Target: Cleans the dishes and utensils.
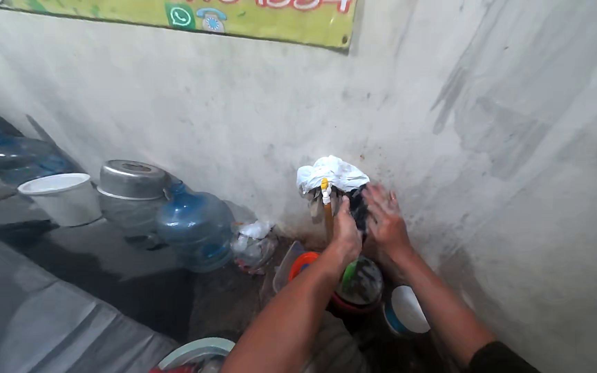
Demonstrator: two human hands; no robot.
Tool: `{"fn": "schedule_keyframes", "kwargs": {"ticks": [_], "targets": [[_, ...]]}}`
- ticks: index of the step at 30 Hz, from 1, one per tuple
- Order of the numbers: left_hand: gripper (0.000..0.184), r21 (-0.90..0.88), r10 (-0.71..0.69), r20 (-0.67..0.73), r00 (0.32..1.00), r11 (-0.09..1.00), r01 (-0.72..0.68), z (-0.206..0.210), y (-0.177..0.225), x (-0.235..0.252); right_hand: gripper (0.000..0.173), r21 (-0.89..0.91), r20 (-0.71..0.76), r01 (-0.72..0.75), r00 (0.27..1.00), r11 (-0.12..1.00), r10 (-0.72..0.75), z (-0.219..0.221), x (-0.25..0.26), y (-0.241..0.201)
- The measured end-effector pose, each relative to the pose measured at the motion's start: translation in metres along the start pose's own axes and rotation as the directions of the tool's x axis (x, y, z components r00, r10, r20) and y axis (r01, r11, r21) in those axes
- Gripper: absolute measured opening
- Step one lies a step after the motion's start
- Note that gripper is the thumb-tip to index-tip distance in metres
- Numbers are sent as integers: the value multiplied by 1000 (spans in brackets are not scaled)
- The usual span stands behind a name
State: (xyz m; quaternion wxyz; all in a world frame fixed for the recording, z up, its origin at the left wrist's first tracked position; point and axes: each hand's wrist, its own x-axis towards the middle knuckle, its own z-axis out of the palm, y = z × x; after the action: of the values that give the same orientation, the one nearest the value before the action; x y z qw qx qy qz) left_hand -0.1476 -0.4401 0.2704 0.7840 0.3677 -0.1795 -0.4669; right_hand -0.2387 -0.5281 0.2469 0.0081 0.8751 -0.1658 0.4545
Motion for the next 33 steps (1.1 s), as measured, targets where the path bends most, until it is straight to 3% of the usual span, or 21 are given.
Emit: {"fn": "schedule_keyframes", "kwargs": {"ticks": [3, 5, 8, 11, 14, 17, 19, 21, 23, 27, 30, 33], "targets": [[65, 108, -7, 14, 1000, 994, 6, 6, -4, -6, 36, 34, 86, -352, 934, 936, 348, -16, 37, -6], [66, 151, -15, 65, 998, 989, 5, 6, -9, -6, 32, 1, 152, -424, 895, 906, 419, -18, 55, -19], [70, 74, 33, 88, 996, 996, -39, 1, -5, -5, 32, -46, 169, -209, 962, 977, 214, -2, 45, -40], [80, -53, 27, 75, 997, 998, -23, -12, 6, -3, 37, 37, 137, -5, 991, 999, 0, 17, 14, -35], [83, -48, 14, 44, 999, 999, -12, -15, 6, -3, 39, 45, 17, 15, 1000, 999, -16, 24, -5, -29], [76, 112, 45, 95, 994, 992, -55, -13, 0, -5, 40, 70, 4, -297, 955, 952, 297, 13, 3, -33], [74, 175, 28, 77, 997, 984, -41, -11, -3, -6, 43, 41, 121, -534, 842, 844, 526, -4, 23, -33], [74, 198, -2, 68, 998, 980, -12, -9, -3, -6, 42, -7, 258, -664, 722, 748, 643, -19, 48, -31], [74, 213, -22, 56, 998, 977, 9, -7, -2, -10, 36, -65, 244, -629, 743, 775, 623, -23, 58, -33], [78, 224, 30, -14, 999, 974, -26, -8, 1, -12, 32, -51, 180, -339, 922, 939, 343, -12, 43, -36], [79, 247, 76, 0, 997, 966, -74, -12, -1, -11, 42, 72, 189, -205, 964, 976, 189, 4, 21, -35], [79, 250, 86, 41, 995, 964, -94, -17, -1, -12, 43, 58, 203, -160, 968, 985, 145, 5, 14, -40]]}}
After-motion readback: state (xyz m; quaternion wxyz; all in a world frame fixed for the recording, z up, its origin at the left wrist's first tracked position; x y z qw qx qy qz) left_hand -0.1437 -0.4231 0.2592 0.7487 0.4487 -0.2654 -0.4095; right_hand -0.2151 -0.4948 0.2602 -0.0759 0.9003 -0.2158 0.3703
